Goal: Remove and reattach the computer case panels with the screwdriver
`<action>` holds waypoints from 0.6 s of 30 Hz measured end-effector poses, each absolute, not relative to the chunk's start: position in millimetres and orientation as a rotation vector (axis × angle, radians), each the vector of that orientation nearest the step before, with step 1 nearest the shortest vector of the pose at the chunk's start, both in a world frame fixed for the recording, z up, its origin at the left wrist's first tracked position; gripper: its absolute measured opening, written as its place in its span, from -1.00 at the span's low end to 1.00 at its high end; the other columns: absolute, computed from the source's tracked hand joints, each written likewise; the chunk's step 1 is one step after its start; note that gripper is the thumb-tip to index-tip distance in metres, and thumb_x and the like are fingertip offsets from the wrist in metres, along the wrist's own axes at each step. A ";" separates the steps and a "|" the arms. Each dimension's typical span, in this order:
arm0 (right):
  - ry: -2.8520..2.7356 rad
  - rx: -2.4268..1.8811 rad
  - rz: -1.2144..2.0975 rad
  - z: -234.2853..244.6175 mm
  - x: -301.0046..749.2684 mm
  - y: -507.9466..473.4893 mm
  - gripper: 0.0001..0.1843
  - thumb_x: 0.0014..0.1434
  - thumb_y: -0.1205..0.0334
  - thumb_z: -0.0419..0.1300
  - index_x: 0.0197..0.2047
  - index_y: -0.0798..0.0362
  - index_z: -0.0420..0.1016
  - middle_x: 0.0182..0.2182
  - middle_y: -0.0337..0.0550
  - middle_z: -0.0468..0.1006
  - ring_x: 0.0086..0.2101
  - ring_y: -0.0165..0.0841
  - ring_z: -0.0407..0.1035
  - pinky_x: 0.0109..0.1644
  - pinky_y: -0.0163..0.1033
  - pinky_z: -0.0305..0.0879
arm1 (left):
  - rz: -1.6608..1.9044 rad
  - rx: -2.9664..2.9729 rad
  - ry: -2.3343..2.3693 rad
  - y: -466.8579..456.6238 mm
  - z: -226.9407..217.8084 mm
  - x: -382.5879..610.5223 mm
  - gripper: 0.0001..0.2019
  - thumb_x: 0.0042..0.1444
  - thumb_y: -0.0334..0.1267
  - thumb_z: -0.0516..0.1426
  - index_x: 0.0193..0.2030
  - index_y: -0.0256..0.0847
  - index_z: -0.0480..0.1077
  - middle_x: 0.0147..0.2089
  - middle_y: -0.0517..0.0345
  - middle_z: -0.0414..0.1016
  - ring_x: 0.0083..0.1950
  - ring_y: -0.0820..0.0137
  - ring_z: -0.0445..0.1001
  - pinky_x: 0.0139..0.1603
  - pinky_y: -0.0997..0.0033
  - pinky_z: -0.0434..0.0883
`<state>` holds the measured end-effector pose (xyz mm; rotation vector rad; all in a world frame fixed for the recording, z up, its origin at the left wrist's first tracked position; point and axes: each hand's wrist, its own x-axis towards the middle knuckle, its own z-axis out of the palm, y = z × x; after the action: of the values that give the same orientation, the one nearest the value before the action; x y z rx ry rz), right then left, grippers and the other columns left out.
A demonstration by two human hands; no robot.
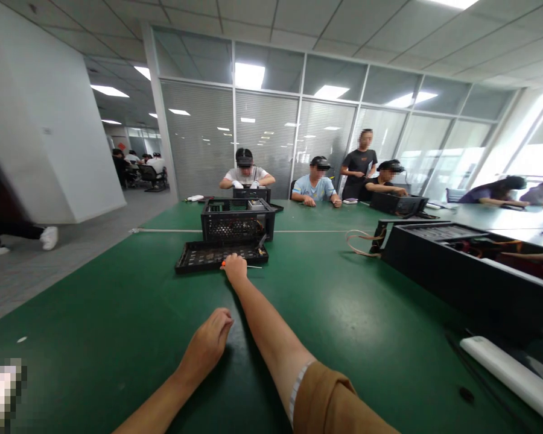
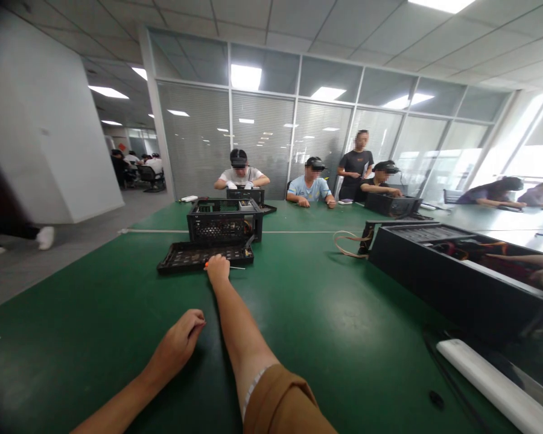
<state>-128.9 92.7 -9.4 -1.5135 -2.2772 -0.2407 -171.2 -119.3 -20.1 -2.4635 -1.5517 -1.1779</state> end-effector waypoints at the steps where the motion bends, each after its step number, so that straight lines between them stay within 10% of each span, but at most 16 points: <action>1: -2.278 -1.515 -0.240 -9.0 -129.6 97.9 -0.58 0.04 0.00 0.18 -0.16 0.17 0.36 -0.23 0.06 0.40 -0.20 -0.23 0.34 -0.24 -0.21 0.29 | -1.178 -2.469 -1.542 -118.7 -20.7 -171.7 -0.88 0.18 -0.33 -0.10 -0.35 -0.21 0.19 -0.21 0.06 0.32 -0.22 0.43 0.34 -0.19 0.42 0.32; 18: -2.316 -1.502 -0.283 11.1 -120.4 94.9 -0.58 0.10 0.01 0.11 -0.13 0.21 0.33 -0.21 0.10 0.37 -0.26 -0.28 0.38 -0.28 -0.25 0.30 | -1.184 -2.448 -1.616 -115.7 -18.4 -175.0 -0.85 0.18 -0.30 -0.13 -0.33 -0.20 0.20 -0.24 0.07 0.33 -0.26 0.42 0.35 -0.22 0.40 0.33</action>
<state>-120.4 94.9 11.1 -1.5017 -2.3158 -0.2825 -175.0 -115.7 -18.4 -2.4476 -1.6164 -1.1843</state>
